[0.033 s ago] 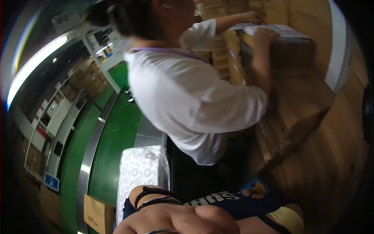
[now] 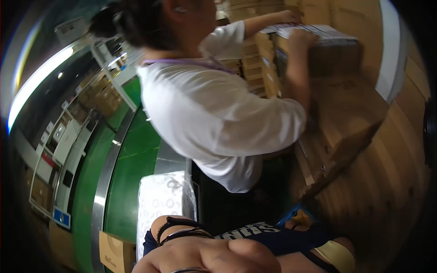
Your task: Packing shoes into boxes on a conveyor belt at a manufacturing facility.
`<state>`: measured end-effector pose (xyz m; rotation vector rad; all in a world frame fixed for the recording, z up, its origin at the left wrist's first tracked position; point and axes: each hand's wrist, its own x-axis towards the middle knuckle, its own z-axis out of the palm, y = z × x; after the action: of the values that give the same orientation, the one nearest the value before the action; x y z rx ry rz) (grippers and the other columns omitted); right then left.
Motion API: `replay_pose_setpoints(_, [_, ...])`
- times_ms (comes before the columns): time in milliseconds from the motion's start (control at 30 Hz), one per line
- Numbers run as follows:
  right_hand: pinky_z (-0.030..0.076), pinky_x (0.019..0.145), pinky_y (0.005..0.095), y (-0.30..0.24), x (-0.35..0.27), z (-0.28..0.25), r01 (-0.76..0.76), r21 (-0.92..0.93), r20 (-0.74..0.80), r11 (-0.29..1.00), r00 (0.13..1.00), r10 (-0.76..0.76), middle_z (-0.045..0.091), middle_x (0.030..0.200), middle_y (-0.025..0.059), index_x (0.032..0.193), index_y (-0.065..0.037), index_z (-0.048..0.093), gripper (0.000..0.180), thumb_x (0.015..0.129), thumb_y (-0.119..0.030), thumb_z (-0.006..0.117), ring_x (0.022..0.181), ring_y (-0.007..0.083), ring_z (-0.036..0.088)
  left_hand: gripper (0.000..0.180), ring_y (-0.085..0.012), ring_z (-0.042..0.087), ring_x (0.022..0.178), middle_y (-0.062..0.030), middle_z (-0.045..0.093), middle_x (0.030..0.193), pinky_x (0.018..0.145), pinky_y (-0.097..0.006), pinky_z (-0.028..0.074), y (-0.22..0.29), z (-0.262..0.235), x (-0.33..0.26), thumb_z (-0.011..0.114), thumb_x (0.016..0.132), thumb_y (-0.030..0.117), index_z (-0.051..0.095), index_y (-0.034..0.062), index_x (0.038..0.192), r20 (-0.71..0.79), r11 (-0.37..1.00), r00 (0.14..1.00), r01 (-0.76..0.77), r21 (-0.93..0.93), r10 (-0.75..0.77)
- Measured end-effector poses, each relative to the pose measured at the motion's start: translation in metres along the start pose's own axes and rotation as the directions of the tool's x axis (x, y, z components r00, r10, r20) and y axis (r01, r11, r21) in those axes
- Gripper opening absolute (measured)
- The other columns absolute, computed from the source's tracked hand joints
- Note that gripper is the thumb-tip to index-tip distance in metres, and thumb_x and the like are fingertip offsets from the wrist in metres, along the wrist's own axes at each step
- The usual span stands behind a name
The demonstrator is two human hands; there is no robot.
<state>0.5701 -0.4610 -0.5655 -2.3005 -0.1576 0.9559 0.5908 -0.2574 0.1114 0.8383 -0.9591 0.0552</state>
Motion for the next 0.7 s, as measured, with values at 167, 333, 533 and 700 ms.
replay_pose_setpoints(167, [0.043, 0.083, 0.042, 0.031, -0.01, 0.061, -0.159, 0.161, -0.138, 0.974, 0.974, 0.181, 0.06, 0.099, 0.0207, 0.106, -0.007, 0.058, 0.045, 0.075, -0.039, 0.05, 0.094, 0.0327, 0.056, 0.026, -0.0157, 0.049, 0.051, -0.0014, 0.048, 0.054, 0.051, -0.028, 0.032, -0.035, 0.024, 0.014, 0.044, 0.082, 0.004, 0.037, 0.0138, 0.059, 0.125, 0.984, 0.976, 0.179, -0.005, -0.177])
replay_pose_setpoints(333, [0.041, 0.085, 0.0426, 0.051, -0.021, 0.088, -0.283, 0.245, -0.234, 0.927, 0.911, 0.34, 0.059, 0.101, 0.0207, 0.108, -0.008, 0.057, 0.046, 0.076, -0.039, 0.049, 0.096, 0.0332, 0.054, 0.026, -0.0155, 0.048, 0.049, -0.0015, 0.048, 0.053, 0.049, -0.027, 0.031, -0.062, 0.042, 0.007, 0.044, 0.08, 0.001, 0.038, 0.0135, 0.058, 0.143, 0.972, 0.985, -0.058, -0.226, 0.092])
replay_pose_setpoints(533, [0.04, 0.087, 0.0435, 0.064, -0.02, 0.099, -0.385, 0.311, -0.325, 0.869, 0.816, 0.478, 0.058, 0.102, 0.0208, 0.111, -0.008, 0.055, 0.046, 0.077, -0.039, 0.049, 0.098, 0.0337, 0.053, 0.025, -0.0155, 0.048, 0.049, -0.0019, 0.049, 0.053, 0.048, -0.028, 0.031, -0.056, 0.047, 0.013, 0.048, 0.078, 0.001, 0.038, 0.013, 0.058, 0.426, 0.981, 0.902, 0.018, -0.194, 0.068])
replay_pose_setpoints(700, [0.039, 0.089, 0.0442, 0.087, -0.021, 0.102, -0.448, 0.292, -0.372, 0.845, 0.76, 0.532, 0.058, 0.104, 0.0208, 0.113, -0.009, 0.053, 0.047, 0.077, -0.039, 0.048, 0.1, 0.0342, 0.051, 0.024, -0.0161, 0.049, 0.049, -0.0023, 0.049, 0.053, 0.048, -0.029, 0.032, -0.036, 0.066, -0.003, 0.051, 0.077, 0.004, 0.04, 0.0125, 0.058, 0.268, 0.998, 0.963, -0.018, -0.066, 0.035])
